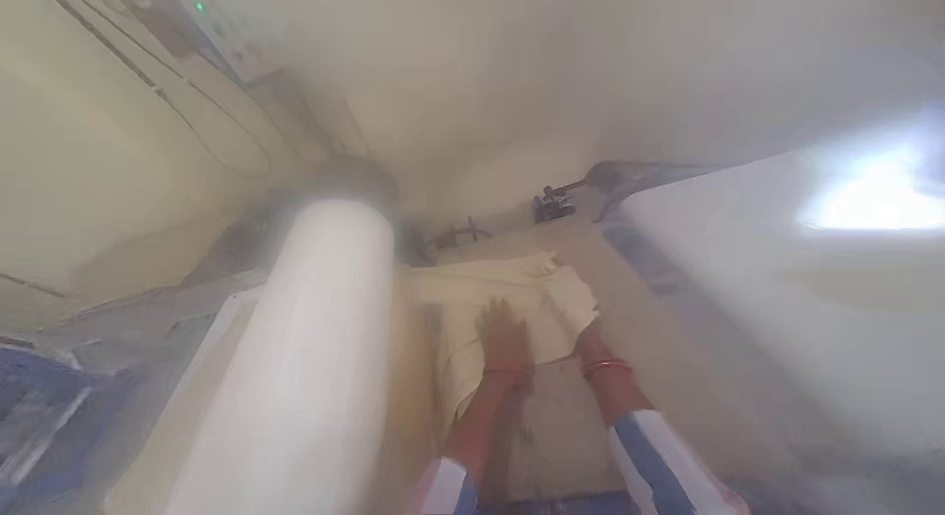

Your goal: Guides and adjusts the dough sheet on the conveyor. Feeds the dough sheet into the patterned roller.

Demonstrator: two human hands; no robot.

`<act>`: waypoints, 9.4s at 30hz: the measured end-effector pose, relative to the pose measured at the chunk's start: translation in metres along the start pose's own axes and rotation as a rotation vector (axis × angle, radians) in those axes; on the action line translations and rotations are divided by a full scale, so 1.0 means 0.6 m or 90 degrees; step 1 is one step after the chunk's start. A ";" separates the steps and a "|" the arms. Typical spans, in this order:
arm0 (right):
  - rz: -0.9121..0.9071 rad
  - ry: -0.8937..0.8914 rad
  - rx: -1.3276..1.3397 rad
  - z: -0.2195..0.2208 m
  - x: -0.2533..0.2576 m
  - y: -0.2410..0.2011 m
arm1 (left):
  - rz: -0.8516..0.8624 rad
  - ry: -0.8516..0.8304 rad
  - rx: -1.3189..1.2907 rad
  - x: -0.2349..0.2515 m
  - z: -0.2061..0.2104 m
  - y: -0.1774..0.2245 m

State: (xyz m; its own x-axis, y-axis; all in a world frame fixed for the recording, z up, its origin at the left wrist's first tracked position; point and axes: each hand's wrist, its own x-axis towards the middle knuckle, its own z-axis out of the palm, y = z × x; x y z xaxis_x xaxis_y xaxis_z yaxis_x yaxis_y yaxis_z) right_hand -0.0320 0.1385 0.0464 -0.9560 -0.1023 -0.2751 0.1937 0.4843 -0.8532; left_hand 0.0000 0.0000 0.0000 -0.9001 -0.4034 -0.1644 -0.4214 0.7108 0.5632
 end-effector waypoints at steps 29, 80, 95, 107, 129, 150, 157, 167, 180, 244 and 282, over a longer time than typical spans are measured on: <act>-0.408 -0.155 -0.390 -0.087 0.132 0.015 | -0.027 0.000 -0.133 -0.102 0.039 0.034; -0.551 -0.119 -0.023 -0.033 -0.072 0.083 | -0.438 0.231 -0.782 -0.243 0.023 -0.203; -0.144 -0.021 -0.329 -0.158 0.181 0.149 | -0.186 0.043 -0.661 -0.195 0.004 0.086; -0.245 0.131 -0.059 -0.070 0.126 0.084 | -0.348 0.133 -1.446 -0.190 0.086 0.105; -0.316 -0.057 -0.510 -0.063 0.227 0.034 | -0.172 -0.116 -0.794 -0.284 -0.049 -0.045; -0.505 -0.385 -0.186 0.091 -0.003 -0.058 | -0.049 0.258 -0.882 -0.087 -0.020 -0.088; -0.136 0.081 -0.438 0.012 0.306 0.017 | 0.042 0.266 -0.292 -0.114 0.004 -0.095; -0.468 -0.336 -0.432 0.221 0.185 -0.079 | 0.052 -0.026 0.000 -0.155 0.047 -0.029; -0.274 -0.188 -0.444 -0.007 0.130 0.060 | 0.063 -0.050 -0.032 -0.147 0.045 0.012; -0.283 -0.220 0.051 0.012 0.236 -0.035 | 0.002 0.039 -0.550 -0.185 0.036 0.047; -0.338 -0.191 0.097 -0.303 0.315 -0.086 | 0.028 0.082 -0.836 -0.161 0.115 0.335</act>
State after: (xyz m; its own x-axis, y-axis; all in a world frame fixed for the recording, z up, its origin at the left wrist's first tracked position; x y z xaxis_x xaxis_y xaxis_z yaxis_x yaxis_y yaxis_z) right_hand -0.2628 0.2518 0.1192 -0.8316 -0.5444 0.1099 -0.2400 0.1737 -0.9551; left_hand -0.0053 0.2214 0.0732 -0.8630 -0.4973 -0.0890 0.0930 -0.3296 0.9395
